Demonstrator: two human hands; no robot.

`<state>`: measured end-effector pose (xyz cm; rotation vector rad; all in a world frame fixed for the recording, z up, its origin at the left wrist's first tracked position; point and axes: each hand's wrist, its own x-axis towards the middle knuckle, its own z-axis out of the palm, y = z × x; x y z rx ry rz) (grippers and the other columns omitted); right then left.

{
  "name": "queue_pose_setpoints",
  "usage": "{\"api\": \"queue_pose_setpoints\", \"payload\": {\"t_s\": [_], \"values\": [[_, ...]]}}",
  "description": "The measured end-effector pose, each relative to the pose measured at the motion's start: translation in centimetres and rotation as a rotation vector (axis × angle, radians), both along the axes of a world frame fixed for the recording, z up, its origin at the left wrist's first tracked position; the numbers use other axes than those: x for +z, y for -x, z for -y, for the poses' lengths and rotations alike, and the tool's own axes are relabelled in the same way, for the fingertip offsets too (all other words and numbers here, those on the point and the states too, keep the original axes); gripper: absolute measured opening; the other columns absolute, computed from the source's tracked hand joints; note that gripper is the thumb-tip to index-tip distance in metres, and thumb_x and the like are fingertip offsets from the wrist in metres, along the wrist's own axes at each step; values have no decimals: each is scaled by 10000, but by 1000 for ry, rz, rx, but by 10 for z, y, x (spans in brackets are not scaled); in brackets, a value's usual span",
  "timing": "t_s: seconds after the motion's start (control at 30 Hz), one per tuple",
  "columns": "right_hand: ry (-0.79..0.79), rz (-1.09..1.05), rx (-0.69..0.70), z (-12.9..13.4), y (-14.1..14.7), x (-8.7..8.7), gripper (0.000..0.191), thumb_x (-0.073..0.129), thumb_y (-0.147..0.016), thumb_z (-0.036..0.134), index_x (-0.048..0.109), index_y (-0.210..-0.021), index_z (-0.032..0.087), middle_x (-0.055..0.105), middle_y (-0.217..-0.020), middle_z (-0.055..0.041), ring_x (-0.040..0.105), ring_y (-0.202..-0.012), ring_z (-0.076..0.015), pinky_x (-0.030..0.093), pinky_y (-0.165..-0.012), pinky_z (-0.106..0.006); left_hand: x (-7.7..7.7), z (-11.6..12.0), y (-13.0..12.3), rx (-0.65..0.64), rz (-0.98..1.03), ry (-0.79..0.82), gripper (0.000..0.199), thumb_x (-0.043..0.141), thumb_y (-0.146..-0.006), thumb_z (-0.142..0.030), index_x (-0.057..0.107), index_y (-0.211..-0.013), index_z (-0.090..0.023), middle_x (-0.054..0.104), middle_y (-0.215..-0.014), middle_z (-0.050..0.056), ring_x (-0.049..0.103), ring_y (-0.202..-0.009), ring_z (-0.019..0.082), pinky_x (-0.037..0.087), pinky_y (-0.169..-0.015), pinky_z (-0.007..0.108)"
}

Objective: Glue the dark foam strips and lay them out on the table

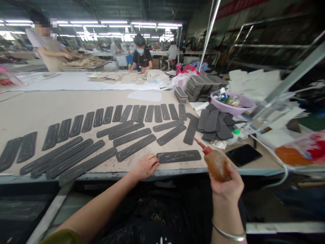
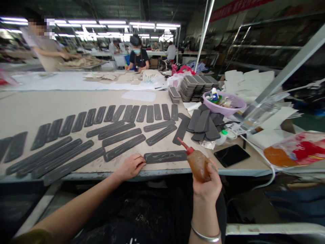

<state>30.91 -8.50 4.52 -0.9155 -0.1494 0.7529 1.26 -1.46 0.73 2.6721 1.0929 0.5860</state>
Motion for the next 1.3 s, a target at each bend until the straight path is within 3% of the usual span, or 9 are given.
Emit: {"api": "queue_pose_setpoints", "payload": {"t_s": [0.1, 0.27, 0.47, 0.77, 0.97, 1.13, 1.3], "values": [[18, -211, -1, -1, -3, 1, 373, 665, -596, 253, 623, -954, 158, 638, -990, -67, 616, -897, -280, 523, -657, -384, -2, -3, 2, -17, 32, 6, 196, 431, -939, -262, 605, -917, -174, 591, -892, 54, 546, -861, 176, 462, -813, 303], [-66, -284, 29, 2, -7, 1, 306, 679, -641, 230, 624, -934, 166, 664, -947, -54, 640, -838, -265, 532, -645, -396, -6, -7, 4, -38, 54, 17, 188, 431, -939, -251, 603, -910, -182, 592, -886, 47, 551, -853, 170, 464, -803, 300], [-206, -402, 6, 8, -15, 11, 242, 617, -645, 210, 612, -884, 175, 664, -953, -59, 635, -858, -256, 530, -649, -396, 8, -2, -3, -18, 85, 47, 171, 445, -929, -236, 600, -877, -186, 597, -863, 34, 572, -821, 149, 473, -760, 267], [-347, -547, -22, 11, -14, 23, 179, 593, -686, 238, 617, -857, 191, 661, -934, -32, 625, -809, -200, 512, -625, -334, 59, -14, -23, -49, 210, -22, 156, 455, -923, -234, 588, -850, -194, 599, -826, 17, 581, -787, 132, 447, -738, 243], [-359, -502, 60, 15, -9, 25, 282, 639, -635, 283, 655, -901, 189, 673, -945, -71, 636, -830, -253, 532, -615, -380, 93, -28, -32, -30, 173, -148, 158, 484, -883, -248, 571, -763, -194, 571, -725, -3, 558, -664, 121, 426, -645, 231], [-312, -554, 43, 18, -8, 26, 238, 659, -624, 251, 667, -858, 206, 682, -930, -46, 645, -827, -260, 544, -648, -419, 124, -32, -40, 71, 175, -199, 150, 497, -850, -268, 566, -739, -194, 586, -708, -4, 566, -657, 125, 422, -640, 232], [-310, -547, 42, 19, -11, 23, 250, 672, -607, 253, 672, -853, 209, 684, -955, -51, 648, -846, -274, 548, -648, -426, 161, -54, -55, 180, 135, -106, 131, 524, -772, -279, 589, -694, -196, 615, -674, -15, 568, -641, 136, 410, -628, 244]]}}
